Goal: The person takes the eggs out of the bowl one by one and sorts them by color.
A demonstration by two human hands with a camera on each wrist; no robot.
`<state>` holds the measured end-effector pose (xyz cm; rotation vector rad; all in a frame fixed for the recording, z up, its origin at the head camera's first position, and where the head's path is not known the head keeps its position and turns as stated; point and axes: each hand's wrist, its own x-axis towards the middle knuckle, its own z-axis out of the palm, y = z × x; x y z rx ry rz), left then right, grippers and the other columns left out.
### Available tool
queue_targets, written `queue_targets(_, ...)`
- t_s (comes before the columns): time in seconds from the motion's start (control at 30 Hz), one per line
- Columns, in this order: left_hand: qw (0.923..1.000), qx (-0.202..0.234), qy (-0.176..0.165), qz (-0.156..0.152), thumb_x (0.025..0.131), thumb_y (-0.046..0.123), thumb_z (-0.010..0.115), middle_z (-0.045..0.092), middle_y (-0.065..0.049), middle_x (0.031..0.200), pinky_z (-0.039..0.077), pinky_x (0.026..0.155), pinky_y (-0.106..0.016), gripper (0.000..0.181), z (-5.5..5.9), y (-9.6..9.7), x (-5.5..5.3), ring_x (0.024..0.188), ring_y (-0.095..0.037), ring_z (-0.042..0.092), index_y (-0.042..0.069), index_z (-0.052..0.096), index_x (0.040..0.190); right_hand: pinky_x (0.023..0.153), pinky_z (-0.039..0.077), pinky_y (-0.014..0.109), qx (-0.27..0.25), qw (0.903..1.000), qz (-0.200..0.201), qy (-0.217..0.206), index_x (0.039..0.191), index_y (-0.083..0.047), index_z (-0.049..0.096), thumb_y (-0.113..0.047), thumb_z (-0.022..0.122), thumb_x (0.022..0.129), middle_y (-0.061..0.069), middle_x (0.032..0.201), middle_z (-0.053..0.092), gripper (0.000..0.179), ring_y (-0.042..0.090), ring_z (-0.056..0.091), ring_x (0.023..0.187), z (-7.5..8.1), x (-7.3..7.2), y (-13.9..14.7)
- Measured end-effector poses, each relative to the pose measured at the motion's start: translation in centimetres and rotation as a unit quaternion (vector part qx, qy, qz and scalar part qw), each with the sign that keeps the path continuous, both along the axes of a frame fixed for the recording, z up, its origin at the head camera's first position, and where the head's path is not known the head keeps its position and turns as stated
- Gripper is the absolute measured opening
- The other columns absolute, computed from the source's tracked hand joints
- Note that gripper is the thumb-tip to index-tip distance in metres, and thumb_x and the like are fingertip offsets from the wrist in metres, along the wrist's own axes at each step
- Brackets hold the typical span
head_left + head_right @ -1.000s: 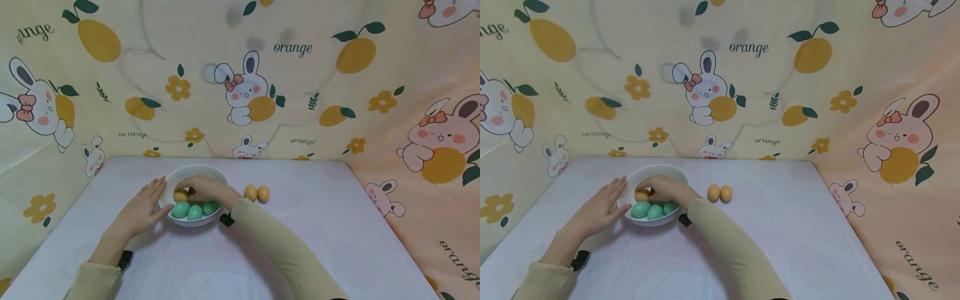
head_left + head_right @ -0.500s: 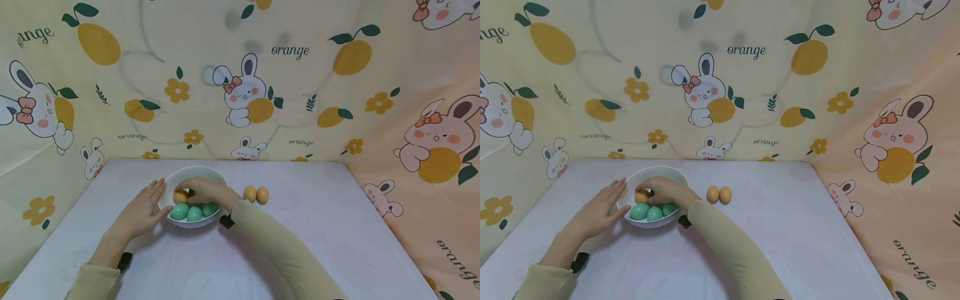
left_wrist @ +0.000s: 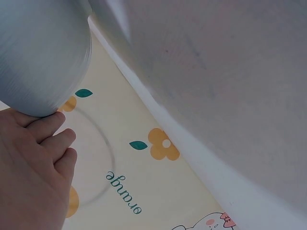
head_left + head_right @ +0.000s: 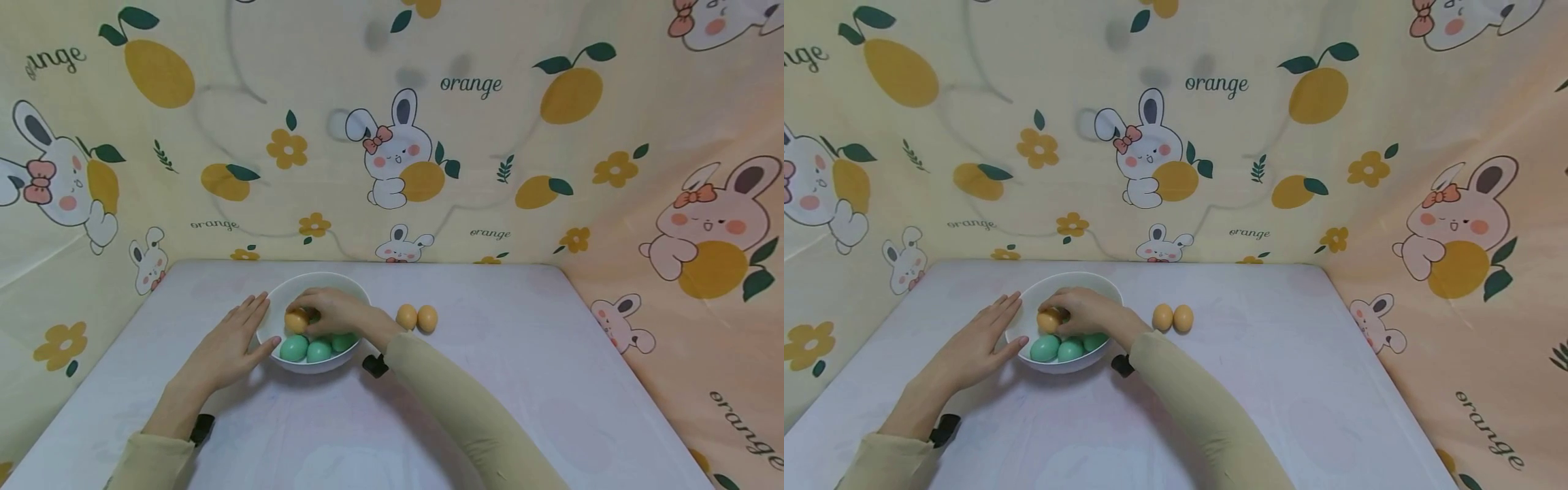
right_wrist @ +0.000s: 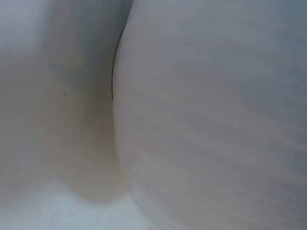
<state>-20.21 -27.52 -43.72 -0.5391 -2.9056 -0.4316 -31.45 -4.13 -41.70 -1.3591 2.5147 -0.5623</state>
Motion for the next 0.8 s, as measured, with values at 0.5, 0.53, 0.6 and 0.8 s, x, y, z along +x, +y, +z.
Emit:
queue_targets(0.5,1.0,0.003,0.001,-0.002,0.105,0.051,0.054,0.027,-0.025,0.168,0.025,0.124,-0.062,0.084,0.4,0.1,0.2,0.154,-0.046,0.024,-0.009,0.031,0.159,0.093,0.057,0.019,-0.066,0.9978,-0.001,-0.001,0.141,-0.013,0.063,-0.015,0.079,0.094,0.005,0.141,0.061,0.049,0.009,0.063,0.111,1.3,1.2,2.1)
queue_targets(0.53,1.0,0.003,0.001,-0.001,0.105,0.052,0.054,0.027,-0.025,0.167,0.025,0.124,-0.062,0.084,0.4,0.1,0.2,0.154,-0.046,0.024,-0.009,0.031,0.158,0.093,0.057,0.019,-0.073,0.9973,0.0,0.0,0.141,-0.012,0.063,-0.014,0.079,0.094,0.005,0.141,0.062,0.049,0.01,0.064,0.112,1.3,1.3,2.3)
queue_targets(0.6,1.0,0.003,0.001,-0.002,0.105,0.051,0.054,0.028,-0.025,0.167,0.025,0.124,-0.062,0.084,0.3,0.1,0.1,0.154,-0.047,0.025,-0.009,0.031,0.158,0.094,0.057,0.02,-0.087,0.9962,0.002,0.001,0.141,-0.012,0.064,-0.012,0.079,0.094,0.005,0.14,0.062,0.05,0.011,0.064,0.112,1.3,1.3,2.7)
queue_targets(0.8,1.0,0.0,0.0,-0.002,0.104,0.052,0.054,0.028,-0.025,0.167,0.026,0.123,-0.063,0.085,0.3,0.1,0.0,0.154,-0.047,0.025,-0.009,0.031,0.158,0.095,0.054,0.016,-0.126,0.992,0.002,0.0,0.14,-0.01,0.064,-0.011,0.079,0.093,0.006,0.141,0.061,0.049,0.012,0.064,0.112,1.4,1.7,3.8)
